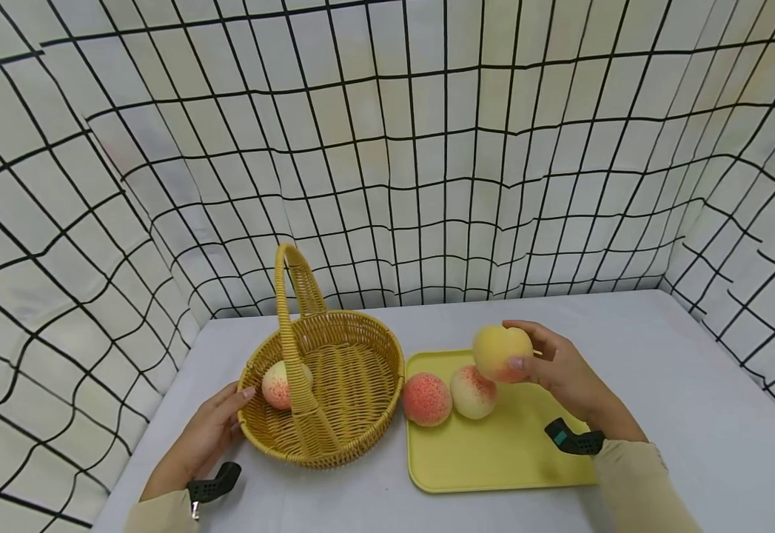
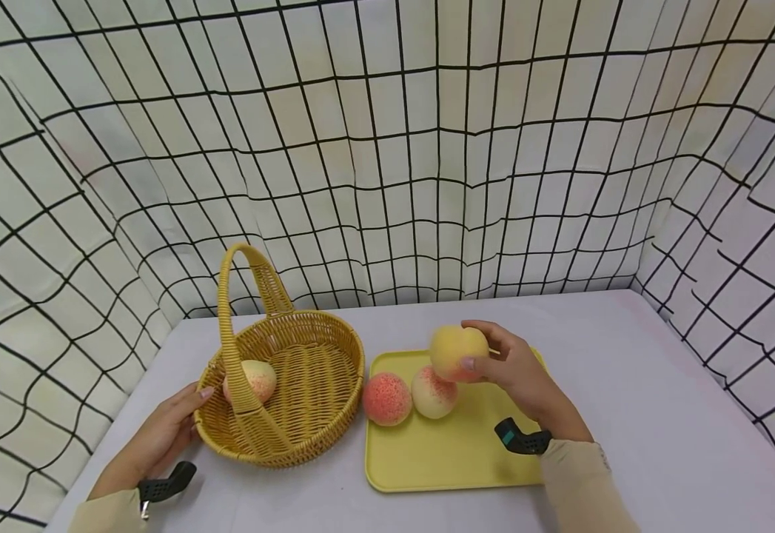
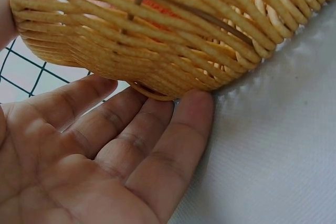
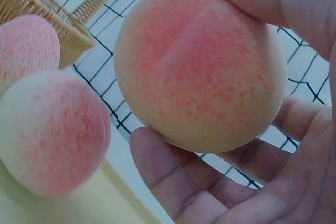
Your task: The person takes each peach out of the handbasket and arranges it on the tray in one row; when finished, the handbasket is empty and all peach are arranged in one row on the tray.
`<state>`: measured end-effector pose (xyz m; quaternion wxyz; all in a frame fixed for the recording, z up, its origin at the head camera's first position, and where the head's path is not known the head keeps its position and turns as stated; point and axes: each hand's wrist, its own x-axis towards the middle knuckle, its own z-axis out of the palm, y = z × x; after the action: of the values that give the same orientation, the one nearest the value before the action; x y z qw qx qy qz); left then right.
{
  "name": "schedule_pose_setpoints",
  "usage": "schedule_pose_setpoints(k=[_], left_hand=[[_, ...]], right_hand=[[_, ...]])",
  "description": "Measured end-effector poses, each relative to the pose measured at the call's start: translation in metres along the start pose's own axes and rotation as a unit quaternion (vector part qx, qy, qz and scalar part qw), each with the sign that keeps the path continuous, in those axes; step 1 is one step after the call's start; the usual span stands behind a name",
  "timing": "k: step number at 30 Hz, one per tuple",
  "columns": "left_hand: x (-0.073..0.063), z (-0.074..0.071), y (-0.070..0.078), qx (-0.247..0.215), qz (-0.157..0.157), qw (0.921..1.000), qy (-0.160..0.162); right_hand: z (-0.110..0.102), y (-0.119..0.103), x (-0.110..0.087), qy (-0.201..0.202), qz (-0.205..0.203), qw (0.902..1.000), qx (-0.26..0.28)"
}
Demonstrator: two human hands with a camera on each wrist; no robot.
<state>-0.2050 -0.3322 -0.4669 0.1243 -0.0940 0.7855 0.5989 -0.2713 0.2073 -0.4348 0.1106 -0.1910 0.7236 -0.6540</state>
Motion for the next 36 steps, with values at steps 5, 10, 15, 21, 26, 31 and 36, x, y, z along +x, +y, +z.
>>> schedule_pose_setpoints(k=[5,10,15,21,26,31,36], left_hand=[[0.001,0.000,-0.001,0.004,-0.001,1.0000,-0.004],[0.001,0.000,-0.001,0.005,-0.002,1.0000,-0.007],[0.001,0.000,-0.001,0.006,-0.002,1.0000,-0.006],[0.001,0.000,0.000,0.008,-0.005,0.9999,-0.005],[0.001,0.001,0.000,0.006,-0.007,0.9999,-0.006],[0.001,0.001,0.001,0.004,-0.012,0.9999,-0.003],[0.001,0.001,0.000,0.002,-0.009,1.0000,-0.002]], right_hand=[[-0.007,0.006,-0.005,0.002,0.005,1.0000,0.008],[-0.011,0.012,-0.010,0.010,0.014,0.9998,0.012],[-0.014,0.016,-0.013,0.014,0.014,0.9995,0.026],[-0.016,0.018,-0.014,0.017,0.015,0.9993,0.031],[-0.019,0.021,-0.015,0.021,0.021,0.9994,0.020],[-0.023,0.024,-0.017,0.024,0.033,0.9991,0.012],[-0.024,0.025,-0.018,0.021,0.050,0.9985,-0.003]])
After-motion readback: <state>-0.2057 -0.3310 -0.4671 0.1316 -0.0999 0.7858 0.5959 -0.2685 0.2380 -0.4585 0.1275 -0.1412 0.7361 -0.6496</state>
